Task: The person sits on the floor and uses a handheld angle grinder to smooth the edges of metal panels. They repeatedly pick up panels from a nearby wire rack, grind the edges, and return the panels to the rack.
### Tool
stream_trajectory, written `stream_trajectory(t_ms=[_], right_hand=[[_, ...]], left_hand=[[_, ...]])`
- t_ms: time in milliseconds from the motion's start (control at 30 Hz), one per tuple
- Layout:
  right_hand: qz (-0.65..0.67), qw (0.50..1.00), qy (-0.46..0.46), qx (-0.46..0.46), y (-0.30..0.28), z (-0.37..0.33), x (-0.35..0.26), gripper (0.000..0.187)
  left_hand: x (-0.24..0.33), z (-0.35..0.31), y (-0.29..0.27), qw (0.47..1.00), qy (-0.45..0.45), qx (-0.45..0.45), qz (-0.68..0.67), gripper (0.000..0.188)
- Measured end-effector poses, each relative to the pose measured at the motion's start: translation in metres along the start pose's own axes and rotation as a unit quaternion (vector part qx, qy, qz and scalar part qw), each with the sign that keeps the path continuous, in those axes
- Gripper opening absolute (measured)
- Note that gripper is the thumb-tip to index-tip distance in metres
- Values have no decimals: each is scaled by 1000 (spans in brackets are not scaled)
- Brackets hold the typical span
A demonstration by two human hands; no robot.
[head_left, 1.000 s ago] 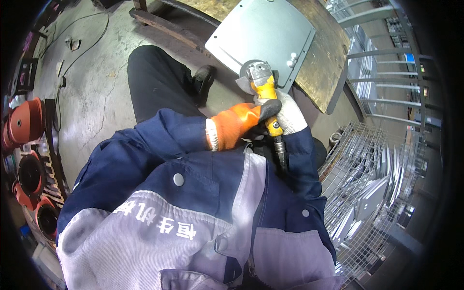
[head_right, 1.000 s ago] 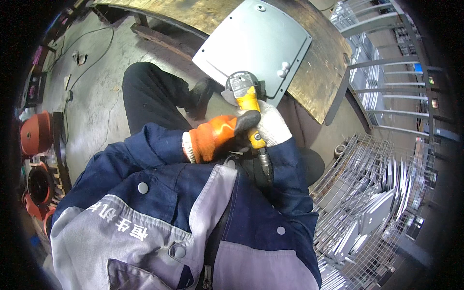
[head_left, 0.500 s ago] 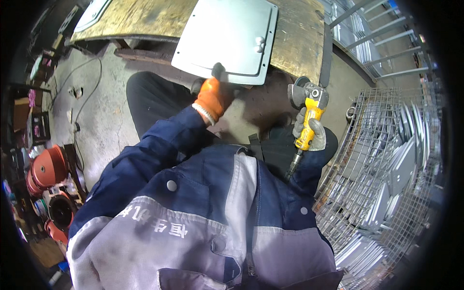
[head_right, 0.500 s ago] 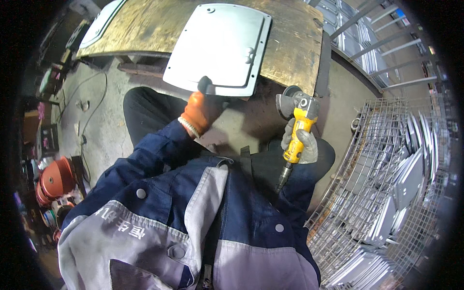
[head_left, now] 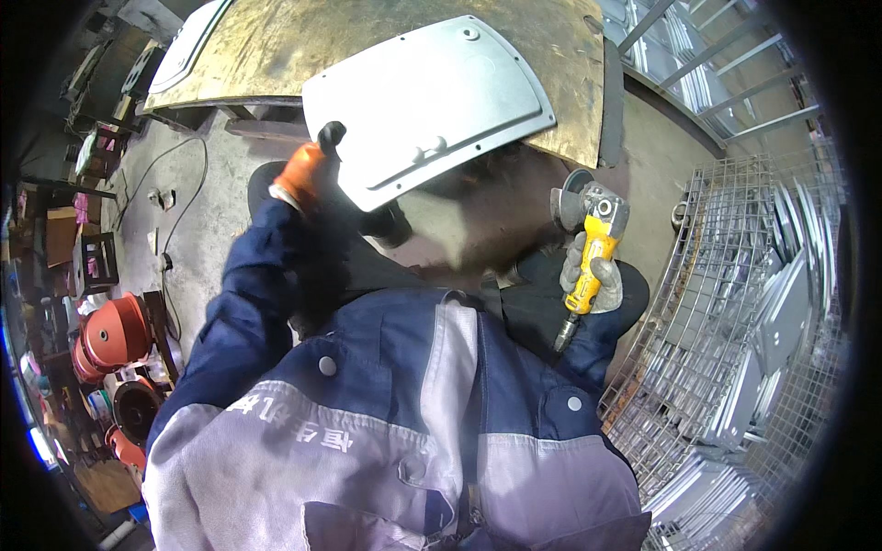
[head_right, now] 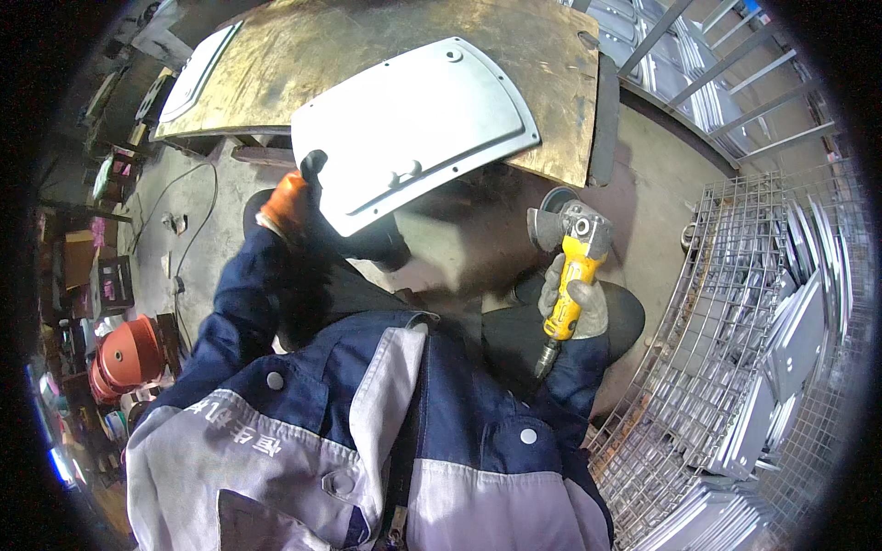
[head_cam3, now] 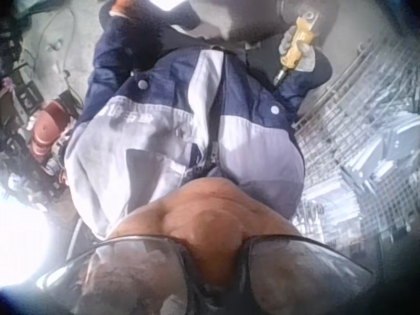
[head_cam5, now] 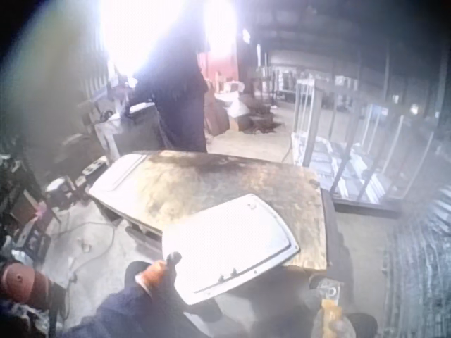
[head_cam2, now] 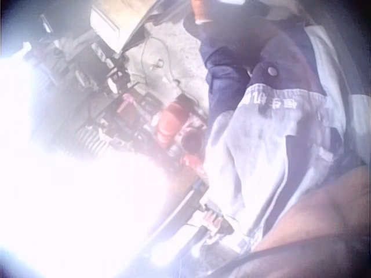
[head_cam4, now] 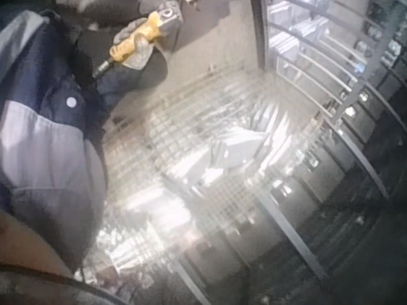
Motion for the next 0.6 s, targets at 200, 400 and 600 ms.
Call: stream_trajectory(t_ms=[200,400,600], right_hand=[[-20,997,54,-48,25,-14,0,55],[-108,986,121,26,83,-23,17,54],[-288,948,135,22,153,13,34,43]], left_hand=[[60,52,-30,989,-79,-80,98,38],[103,88,-48,911,71,272,301,49],[128,-5,-63,866,94,376,-317,37]])
Point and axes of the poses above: each hand's wrist, its own z-axis towards the middle knuckle, its own y-axis out of the palm, x = y × z, the point moved 2 cm from there along z, towards the middle knuckle, and after that the axes turned 15 degrees about x, right-handed, at the moved point
